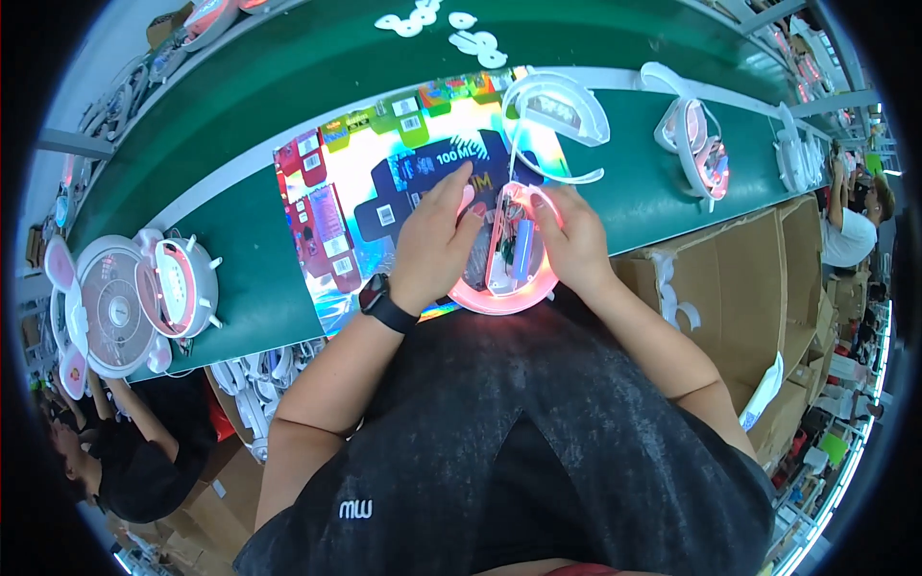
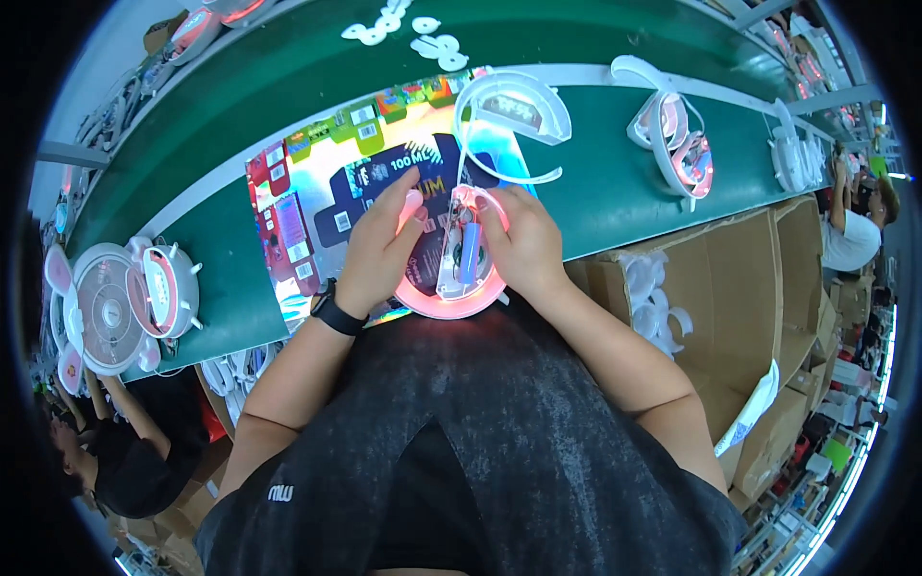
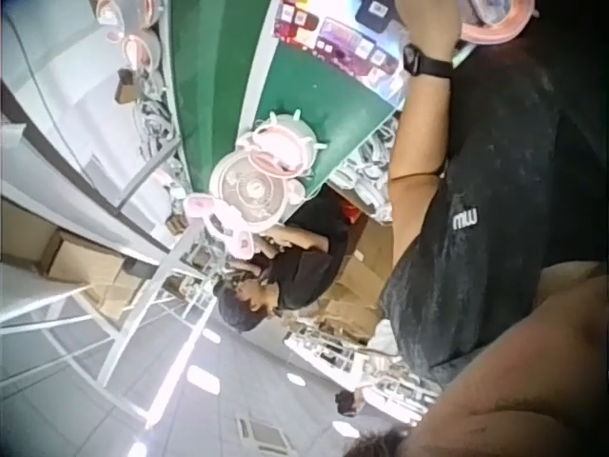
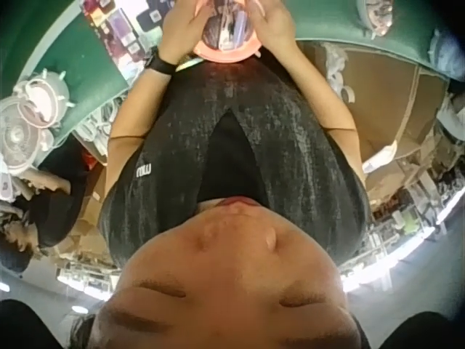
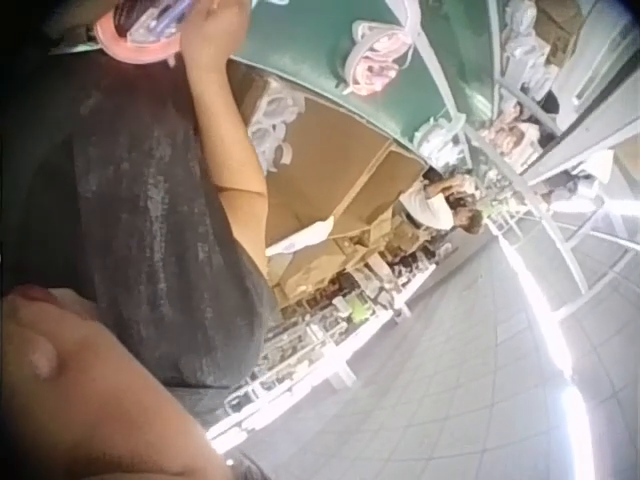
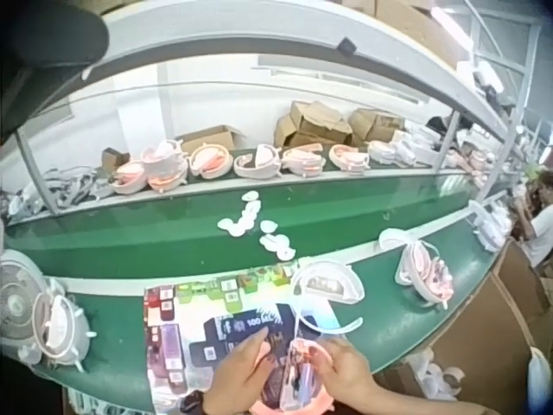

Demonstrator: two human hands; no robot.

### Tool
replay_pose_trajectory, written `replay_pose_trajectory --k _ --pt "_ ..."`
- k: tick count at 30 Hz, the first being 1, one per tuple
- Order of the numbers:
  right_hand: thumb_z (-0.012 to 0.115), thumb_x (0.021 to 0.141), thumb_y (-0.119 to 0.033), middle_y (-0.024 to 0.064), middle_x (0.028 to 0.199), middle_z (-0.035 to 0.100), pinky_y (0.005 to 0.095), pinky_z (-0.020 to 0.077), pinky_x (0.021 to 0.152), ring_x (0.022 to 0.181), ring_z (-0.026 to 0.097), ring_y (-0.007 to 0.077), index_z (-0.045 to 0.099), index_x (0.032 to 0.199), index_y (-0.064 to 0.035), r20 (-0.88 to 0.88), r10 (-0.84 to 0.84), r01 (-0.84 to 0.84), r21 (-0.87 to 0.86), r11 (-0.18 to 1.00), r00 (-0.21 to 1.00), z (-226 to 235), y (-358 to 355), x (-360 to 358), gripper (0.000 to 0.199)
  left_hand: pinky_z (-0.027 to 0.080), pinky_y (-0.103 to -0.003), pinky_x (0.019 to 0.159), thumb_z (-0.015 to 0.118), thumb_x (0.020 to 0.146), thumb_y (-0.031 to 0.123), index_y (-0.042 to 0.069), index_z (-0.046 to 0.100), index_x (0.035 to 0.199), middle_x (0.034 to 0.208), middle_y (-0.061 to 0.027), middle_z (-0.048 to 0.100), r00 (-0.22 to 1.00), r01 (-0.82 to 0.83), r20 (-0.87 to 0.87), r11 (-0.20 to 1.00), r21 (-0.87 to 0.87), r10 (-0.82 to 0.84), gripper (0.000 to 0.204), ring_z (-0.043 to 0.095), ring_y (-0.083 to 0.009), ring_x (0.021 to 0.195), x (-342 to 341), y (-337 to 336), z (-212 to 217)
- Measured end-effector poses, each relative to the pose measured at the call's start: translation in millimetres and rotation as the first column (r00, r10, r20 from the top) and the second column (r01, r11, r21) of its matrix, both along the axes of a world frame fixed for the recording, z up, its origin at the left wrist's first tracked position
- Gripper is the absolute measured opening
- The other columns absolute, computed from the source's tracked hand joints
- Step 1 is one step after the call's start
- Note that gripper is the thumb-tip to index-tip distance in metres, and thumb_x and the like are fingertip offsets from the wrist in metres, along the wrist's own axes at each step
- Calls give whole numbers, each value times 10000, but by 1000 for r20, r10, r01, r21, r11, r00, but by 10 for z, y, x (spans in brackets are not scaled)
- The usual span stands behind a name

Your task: The person assembles small plastic fans with integrated LED rings by hand, combining fan housings, LED rings, circuit boards, wiring, and other plastic parts.

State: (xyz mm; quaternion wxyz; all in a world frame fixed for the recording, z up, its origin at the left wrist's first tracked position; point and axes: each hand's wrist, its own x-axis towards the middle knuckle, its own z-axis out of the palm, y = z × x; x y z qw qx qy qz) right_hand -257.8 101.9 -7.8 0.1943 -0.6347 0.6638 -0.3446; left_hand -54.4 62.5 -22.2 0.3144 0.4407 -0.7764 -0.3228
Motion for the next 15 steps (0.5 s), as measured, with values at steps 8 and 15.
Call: replay_pose_trajectory --k 8,15 --pt "545 994 -151 148 1034 653 335 495 829 957 639 266 641 1157 24 282 126 -93 -127 988 951 -106 264 -62 258 496 -269 616 516 1014 325 23 586 1279 1018 -105 669 774 104 -437 589 801 458 408 628 -163 710 93 273 322" --pt "479 1050 -212 51 905 637 275 476 756 822 588 128 526 1133 -2 542 80 -120 40 992 837 -112 256 -84 230 500 -288 660 534 990 375 26 623 1194 894 -84 647 787 242 -445 450 860 427 413 612 -172 719 5 71 332"
